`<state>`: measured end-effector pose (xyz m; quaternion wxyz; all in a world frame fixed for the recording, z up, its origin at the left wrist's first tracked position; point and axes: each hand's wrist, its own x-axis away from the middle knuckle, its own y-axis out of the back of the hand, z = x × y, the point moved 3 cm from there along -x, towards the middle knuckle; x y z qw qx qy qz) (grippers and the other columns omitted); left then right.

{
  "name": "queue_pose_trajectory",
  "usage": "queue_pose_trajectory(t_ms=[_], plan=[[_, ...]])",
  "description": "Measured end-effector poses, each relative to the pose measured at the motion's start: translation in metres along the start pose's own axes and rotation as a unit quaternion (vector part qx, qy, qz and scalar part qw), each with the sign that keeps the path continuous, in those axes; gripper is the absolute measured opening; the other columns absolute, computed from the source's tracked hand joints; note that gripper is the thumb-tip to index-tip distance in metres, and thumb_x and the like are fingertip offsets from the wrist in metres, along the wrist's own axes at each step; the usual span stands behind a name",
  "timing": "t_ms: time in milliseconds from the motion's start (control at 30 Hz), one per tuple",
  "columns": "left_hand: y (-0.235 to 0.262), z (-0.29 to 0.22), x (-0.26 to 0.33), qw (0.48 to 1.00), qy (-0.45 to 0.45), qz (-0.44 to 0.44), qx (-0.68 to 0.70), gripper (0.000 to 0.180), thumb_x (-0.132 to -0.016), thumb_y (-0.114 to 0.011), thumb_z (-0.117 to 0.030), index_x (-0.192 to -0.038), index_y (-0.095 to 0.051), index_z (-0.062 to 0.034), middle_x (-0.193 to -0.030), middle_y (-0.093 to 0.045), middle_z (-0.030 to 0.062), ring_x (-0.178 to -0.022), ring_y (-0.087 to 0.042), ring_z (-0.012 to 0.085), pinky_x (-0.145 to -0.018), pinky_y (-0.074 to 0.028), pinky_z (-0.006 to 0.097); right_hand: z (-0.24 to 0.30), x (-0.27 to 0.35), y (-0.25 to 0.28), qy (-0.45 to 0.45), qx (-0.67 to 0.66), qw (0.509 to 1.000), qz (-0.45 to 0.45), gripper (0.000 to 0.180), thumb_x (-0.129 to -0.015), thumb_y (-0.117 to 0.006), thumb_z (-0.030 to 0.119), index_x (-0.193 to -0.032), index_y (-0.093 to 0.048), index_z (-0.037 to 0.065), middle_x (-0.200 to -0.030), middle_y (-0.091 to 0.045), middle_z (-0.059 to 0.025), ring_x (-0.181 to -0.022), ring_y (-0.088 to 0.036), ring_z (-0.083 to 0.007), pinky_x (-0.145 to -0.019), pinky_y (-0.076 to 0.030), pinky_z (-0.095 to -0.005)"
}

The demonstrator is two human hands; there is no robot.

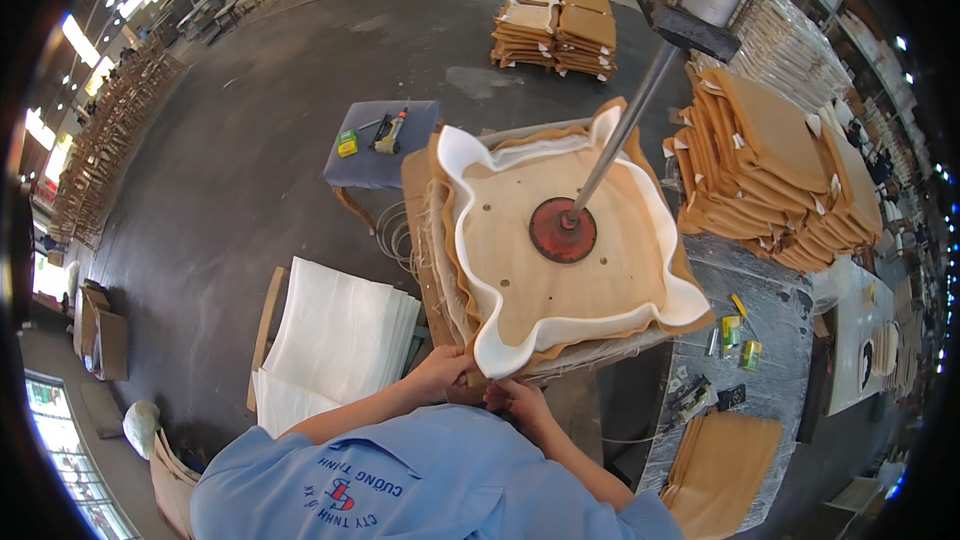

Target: The person places a brown fabric sheet over a chair seat base, then covers it with a white foam pad. They pull the fabric edges over the foam and secure them to the underside of the seat using a staple gun. The process is repeated for a second seat.

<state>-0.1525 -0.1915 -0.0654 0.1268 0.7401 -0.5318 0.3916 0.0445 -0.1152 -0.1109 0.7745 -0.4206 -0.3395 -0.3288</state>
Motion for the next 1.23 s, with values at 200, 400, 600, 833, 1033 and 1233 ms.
queue_pose_trajectory(t_ms=[200, 400, 600, 833, 1033, 1233], plan=[[-0.03, 0.013, 0.0, 0.994, 0.082, 0.052, 0.041, 0.026, -0.104, -0.074, -0.031, -0.092, -0.07, -0.0073, -0.068, -0.062, 0.0024, -0.056, -0.056, 0.0139, -0.055, -0.046, 0.031, 0.021, 0.034, -0.026, -0.013, -0.066, 0.995, 0.075, 0.044, -0.117, -0.054, 0.039, -0.143, -0.067, 0.005, -0.124, -0.078, -0.0153, -0.101, -0.078, -0.0289, -0.095, -0.063, -0.0428], [-0.052, -0.009, -0.001, 0.988, 0.138, 0.074, -0.016, 0.059, -0.112, -0.06, -0.056, -0.096, -0.072, -0.0006, -0.066, -0.067, 0.0085, -0.051, -0.058, 0.0159, -0.047, -0.044, 0.032, 0.015, -0.001, 0.004, 0.125, 0.113, 0.985, 0.022, 0.043, -0.121, -0.044, 0.038, -0.138, -0.07, 0.009, -0.113, -0.079, -0.0125, -0.095, -0.077, -0.0248, -0.082, -0.06, -0.0414], [-0.073, 0.004, -0.013, 1.0, 0.009, 0.02, -0.003, 0.066, -0.115, -0.052, -0.053, -0.091, -0.075, 0.0045, -0.062, -0.068, 0.0111, -0.051, -0.065, 0.0241, -0.048, -0.049, 0.037, 0.031, 0.038, 0.003, 0.266, 0.277, 0.919, -0.086, 0.04, -0.118, -0.051, 0.035, -0.134, -0.074, 0.006, -0.107, -0.079, -0.0134, -0.092, -0.075, -0.0207, -0.074, -0.058, -0.0371], [-0.092, -0.015, -0.009, 0.966, -0.08, 0.153, -0.192, 0.064, -0.116, -0.05, -0.05, -0.086, -0.075, 0.001, -0.071, -0.072, 0.012, -0.066, -0.074, 0.0241, -0.06, -0.057, 0.039, 0.053, 0.09, 0.002, 0.16, 0.009, 0.977, -0.137, 0.039, -0.113, -0.064, 0.038, -0.115, -0.076, 0.002, -0.092, -0.073, -0.0067, -0.067, -0.065, -0.0149, -0.061, -0.053, -0.0328], [0.05, -0.075, -0.016, 0.973, -0.14, -0.182, -0.005, 0.035, -0.115, -0.058, -0.041, -0.105, -0.067, -0.0084, -0.084, -0.07, 0.0051, -0.066, -0.069, 0.0158, -0.063, -0.059, 0.033, 0.079, 0.102, 0.106, 0.287, -0.149, 0.929, -0.179, 0.031, -0.115, -0.06, 0.04, -0.111, -0.07, 0.012, -0.083, -0.069, -0.0036, -0.067, -0.063, -0.0168, -0.064, -0.055, -0.0375], [0.115, -0.104, -0.022, 0.971, -0.101, -0.209, 0.048, 0.042, -0.111, -0.066, -0.043, -0.127, -0.061, -0.0052, -0.106, -0.074, 0.013, -0.068, -0.072, 0.0206, -0.063, -0.062, 0.035, 0.057, 0.092, 0.119, 0.22, -0.062, 0.942, -0.246, 0.023, -0.112, -0.062, 0.033, -0.108, -0.068, 0.011, -0.086, -0.067, -0.0015, -0.07, -0.063, -0.0141, -0.06, -0.052, -0.0344]])
